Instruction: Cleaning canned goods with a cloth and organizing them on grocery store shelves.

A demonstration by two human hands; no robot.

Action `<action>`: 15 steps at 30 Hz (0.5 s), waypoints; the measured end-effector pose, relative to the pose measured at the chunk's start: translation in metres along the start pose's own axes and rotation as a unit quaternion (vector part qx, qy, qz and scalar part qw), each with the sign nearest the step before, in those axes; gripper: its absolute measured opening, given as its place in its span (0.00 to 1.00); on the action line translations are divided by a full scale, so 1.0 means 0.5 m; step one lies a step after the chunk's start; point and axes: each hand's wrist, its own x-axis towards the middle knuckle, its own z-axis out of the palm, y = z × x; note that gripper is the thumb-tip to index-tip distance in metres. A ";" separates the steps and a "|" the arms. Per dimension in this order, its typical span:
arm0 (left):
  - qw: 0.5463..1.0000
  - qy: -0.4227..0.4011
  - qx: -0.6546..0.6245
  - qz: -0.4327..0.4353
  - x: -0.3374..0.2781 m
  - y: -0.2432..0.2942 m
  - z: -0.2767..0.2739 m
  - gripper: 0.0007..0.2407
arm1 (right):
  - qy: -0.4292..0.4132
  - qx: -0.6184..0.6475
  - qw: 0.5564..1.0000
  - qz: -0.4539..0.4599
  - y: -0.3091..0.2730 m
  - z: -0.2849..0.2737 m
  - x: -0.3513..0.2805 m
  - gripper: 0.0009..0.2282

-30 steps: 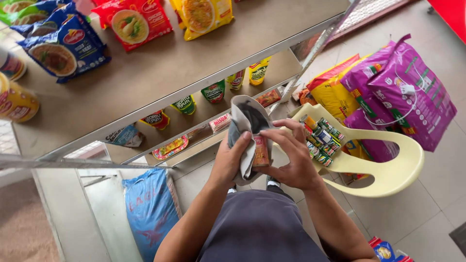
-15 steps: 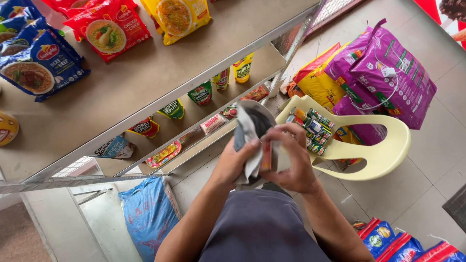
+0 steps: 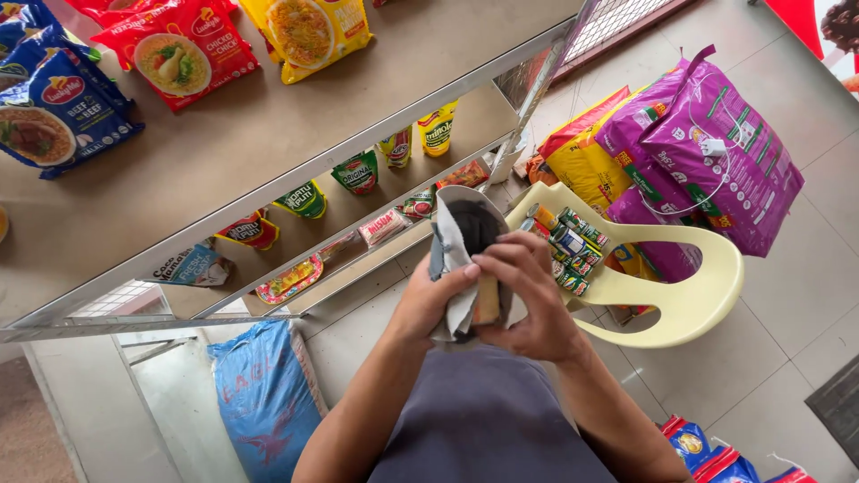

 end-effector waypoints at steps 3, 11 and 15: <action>0.998 0.025 0.056 0.029 0.012 0.008 0.025 0.22 | -0.037 0.004 0.999 -0.018 0.009 -0.030 0.005 0.36; 0.999 -0.024 0.043 0.019 0.038 0.002 0.088 0.23 | -0.021 0.073 0.996 0.042 0.072 -0.090 0.002 0.34; 0.997 -0.030 0.058 0.036 0.051 -0.015 0.115 0.24 | 0.008 0.025 0.999 0.023 0.078 -0.103 -0.001 0.34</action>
